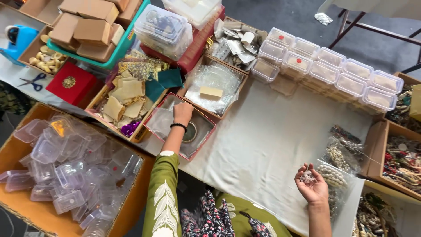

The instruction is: Placing various jewelry components and beads into small plastic bags and storage boxes.

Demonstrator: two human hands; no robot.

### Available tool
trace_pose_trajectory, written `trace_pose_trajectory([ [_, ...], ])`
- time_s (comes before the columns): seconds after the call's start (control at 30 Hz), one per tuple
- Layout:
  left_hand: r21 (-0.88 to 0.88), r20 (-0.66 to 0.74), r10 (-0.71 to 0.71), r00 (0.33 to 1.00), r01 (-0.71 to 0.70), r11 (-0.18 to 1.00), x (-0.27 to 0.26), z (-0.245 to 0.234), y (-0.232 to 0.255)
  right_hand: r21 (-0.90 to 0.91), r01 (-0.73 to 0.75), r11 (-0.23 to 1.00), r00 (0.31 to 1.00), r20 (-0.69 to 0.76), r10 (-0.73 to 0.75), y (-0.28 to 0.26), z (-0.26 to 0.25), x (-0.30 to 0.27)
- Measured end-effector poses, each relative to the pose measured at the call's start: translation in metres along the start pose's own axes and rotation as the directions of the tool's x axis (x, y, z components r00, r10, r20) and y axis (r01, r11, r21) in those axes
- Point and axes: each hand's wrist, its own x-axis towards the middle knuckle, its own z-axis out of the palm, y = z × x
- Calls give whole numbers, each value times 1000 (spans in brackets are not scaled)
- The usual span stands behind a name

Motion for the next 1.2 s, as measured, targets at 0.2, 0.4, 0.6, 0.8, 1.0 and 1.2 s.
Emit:
trace_pose_trajectory([
  [0.2, 21, -20, -102, 995, 102, 995, 17, 35, -4, -26, 40, 999, 999, -12, -41, -4, 11, -2],
  [0.4, -157, -7, 61, 998, -61, 986, -10, -56, 5, -27, 18, 999, 999, -29, -19, -1, 10, 8],
  [0.6, -378, -272, 143, 952, -243, 893, -1, -90, -1, -74, 11, 997, 1000, -14, -12, 10, 20, 10],
  [0.8, -891, 131, 206, 970, 24, 454, 8, -92, 63, -392, 19, 920, 983, 174, 54, 36, 27, 26],
  [1.0, -962, 269, 459, 846, 260, 84, -37, -93, 186, -878, 316, 359, 949, 282, -143, 106, 157, -40],
  [1.2, -964, 257, 558, 789, 172, 201, -74, -102, 231, -858, 504, 97, 857, 482, -183, 112, 147, -16],
])
